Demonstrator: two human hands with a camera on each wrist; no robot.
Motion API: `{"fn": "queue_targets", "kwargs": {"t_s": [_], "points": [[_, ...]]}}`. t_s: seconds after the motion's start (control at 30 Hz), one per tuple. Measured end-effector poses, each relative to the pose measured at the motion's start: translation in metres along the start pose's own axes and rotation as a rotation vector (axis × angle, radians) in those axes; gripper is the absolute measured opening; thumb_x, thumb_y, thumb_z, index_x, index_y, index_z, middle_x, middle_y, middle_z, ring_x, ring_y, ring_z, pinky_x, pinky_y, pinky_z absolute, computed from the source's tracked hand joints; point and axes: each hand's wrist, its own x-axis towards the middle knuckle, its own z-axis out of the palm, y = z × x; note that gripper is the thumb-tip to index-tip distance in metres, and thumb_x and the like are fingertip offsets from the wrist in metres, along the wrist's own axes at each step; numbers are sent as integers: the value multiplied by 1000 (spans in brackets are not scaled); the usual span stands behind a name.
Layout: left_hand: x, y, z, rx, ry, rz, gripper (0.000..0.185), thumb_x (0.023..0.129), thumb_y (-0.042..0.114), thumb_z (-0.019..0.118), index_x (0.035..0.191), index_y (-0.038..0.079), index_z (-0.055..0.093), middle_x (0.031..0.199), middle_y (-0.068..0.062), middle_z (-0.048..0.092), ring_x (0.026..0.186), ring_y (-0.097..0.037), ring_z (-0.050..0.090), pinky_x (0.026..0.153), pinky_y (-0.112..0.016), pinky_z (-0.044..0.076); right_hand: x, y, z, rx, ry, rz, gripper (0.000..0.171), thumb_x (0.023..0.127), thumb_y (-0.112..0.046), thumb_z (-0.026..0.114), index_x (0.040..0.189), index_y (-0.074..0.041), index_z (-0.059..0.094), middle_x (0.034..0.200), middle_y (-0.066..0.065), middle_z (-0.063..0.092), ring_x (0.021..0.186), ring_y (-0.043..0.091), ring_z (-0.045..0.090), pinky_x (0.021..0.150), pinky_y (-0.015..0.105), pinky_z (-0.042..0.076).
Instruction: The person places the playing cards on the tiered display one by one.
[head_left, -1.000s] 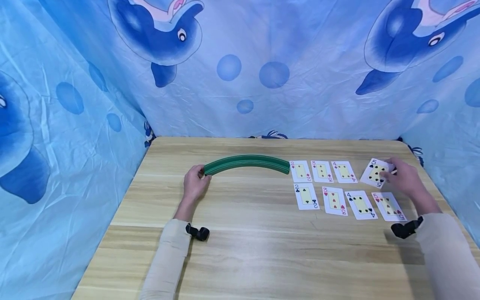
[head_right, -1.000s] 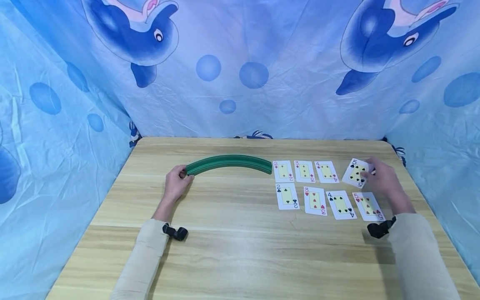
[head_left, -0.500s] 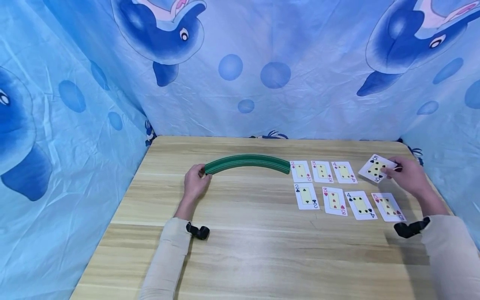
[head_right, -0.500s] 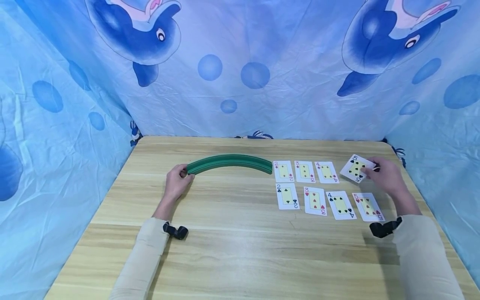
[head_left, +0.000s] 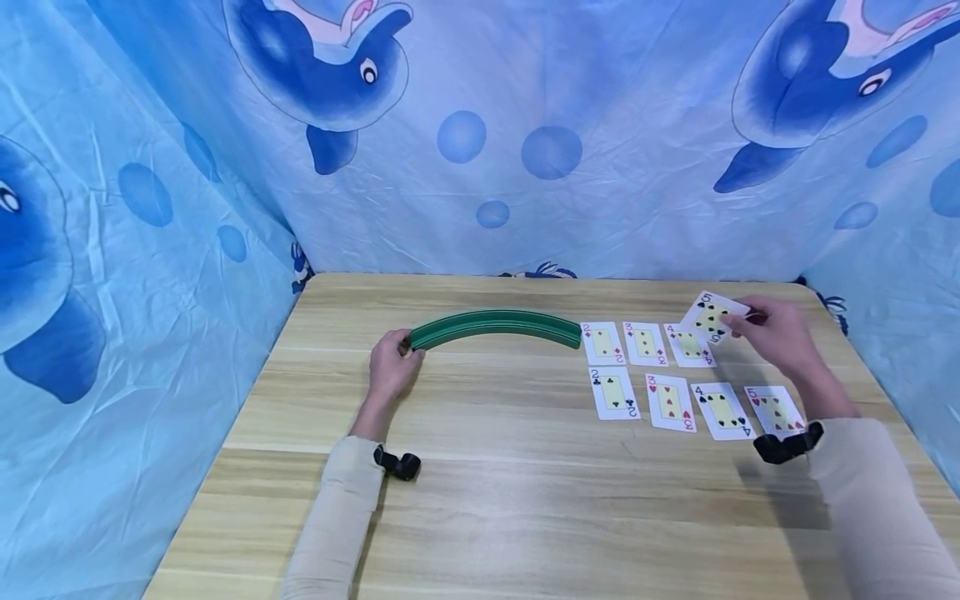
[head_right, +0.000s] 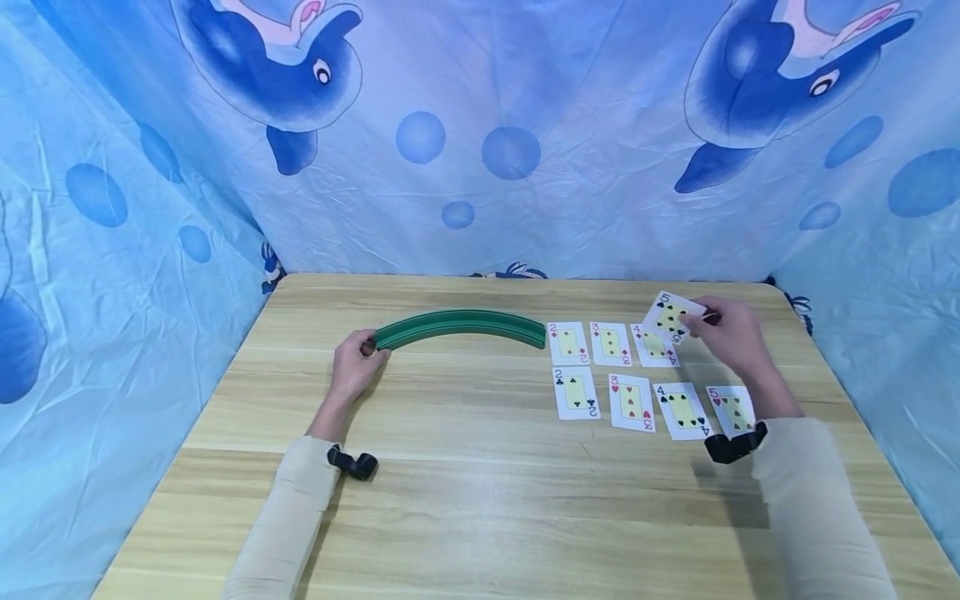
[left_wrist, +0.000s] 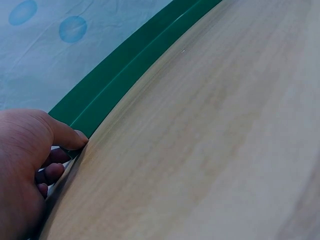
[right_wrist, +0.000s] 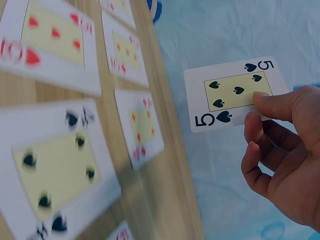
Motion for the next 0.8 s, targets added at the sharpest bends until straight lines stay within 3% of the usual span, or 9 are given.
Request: {"fn": "queue_targets", "kwargs": {"t_s": [0.2, 0.6, 0.8], "points": [[0, -1, 0, -12, 2, 0, 32, 87, 6, 71, 117, -3, 67, 104, -18, 64, 91, -28, 53, 81, -37, 43, 6, -26, 14, 42, -28, -35, 31, 101, -20, 57, 118, 4, 66, 87, 19, 68, 67, 2, 53, 60, 20, 42], [1, 0, 2, -8, 6, 4, 32, 86, 5, 71, 117, -3, 67, 105, -19, 65, 92, -29, 55, 81, -36, 43, 19, -62, 42, 127, -77, -42, 31, 101, -21, 58, 121, 1, 67, 93, 21, 69, 73, 15, 58, 61, 24, 44], [0, -1, 1, -7, 9, 16, 31, 87, 5, 71, 116, -4, 67, 105, -20, 65, 93, -30, 57, 82, -37, 45, 25, -79, 56, 175, -90, -87, 29, 99, -18, 60, 120, 1, 67, 92, 20, 69, 72, 13, 58, 62, 23, 45]]}}
